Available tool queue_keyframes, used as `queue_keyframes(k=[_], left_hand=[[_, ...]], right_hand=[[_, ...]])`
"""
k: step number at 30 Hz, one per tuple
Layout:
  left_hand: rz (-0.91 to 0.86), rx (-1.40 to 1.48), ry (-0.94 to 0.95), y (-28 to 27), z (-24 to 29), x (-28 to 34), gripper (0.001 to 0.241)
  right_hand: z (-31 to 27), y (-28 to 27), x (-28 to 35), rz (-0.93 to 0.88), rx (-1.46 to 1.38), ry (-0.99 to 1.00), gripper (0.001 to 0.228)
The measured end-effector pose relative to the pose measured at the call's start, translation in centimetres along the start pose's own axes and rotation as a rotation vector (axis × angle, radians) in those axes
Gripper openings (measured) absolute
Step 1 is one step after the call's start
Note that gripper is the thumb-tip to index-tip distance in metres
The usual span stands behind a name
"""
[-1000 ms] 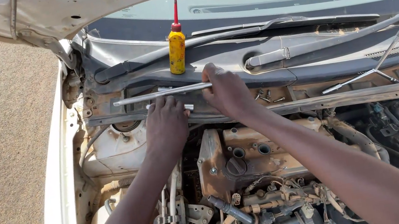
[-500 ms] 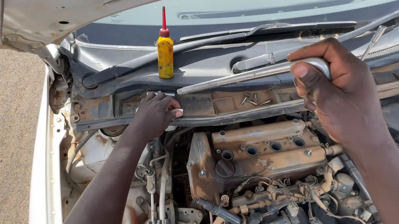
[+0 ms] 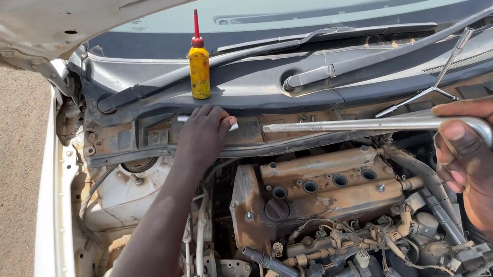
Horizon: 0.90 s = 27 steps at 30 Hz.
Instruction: The person uses a socket wrench to loosen and remove bolts from the engine's valve cover. After removing the bolts, the person detaches a small plastic component with a wire connector from the engine assembly.
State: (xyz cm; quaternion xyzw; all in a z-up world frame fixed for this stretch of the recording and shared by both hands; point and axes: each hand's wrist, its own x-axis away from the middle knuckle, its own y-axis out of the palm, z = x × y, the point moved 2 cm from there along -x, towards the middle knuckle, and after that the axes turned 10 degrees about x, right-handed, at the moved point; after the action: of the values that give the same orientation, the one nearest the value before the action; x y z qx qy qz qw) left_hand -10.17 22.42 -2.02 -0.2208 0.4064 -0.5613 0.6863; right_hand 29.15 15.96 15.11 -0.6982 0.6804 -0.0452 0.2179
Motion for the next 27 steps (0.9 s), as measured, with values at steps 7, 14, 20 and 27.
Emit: queue_keyframes(k=[7, 14, 20, 27], left_hand=[[0.636, -0.177, -0.499, -1.3, -0.8, 1.3, 0.020], [0.406, -0.212, -0.865, 0.7, -2.0, 0.7, 0.073], [0.496, 0.036, -0.839, 0.5, -1.5, 0.5, 0.055], [0.764, 0.314, -0.155, -3.8, 6.9, 4.6, 0.019]], right_hand=[[3.1, -2.2, 1.3, 0.050, 0.026, 0.039, 0.032], [4.1, -3.1, 2.3, 0.054, 0.023, 0.064, 0.033], [3.5, -4.0, 3.3, 0.071, 0.035, 0.083, 0.031], [4.7, -7.1, 3.5, 0.067, 0.048, -0.008, 0.046]])
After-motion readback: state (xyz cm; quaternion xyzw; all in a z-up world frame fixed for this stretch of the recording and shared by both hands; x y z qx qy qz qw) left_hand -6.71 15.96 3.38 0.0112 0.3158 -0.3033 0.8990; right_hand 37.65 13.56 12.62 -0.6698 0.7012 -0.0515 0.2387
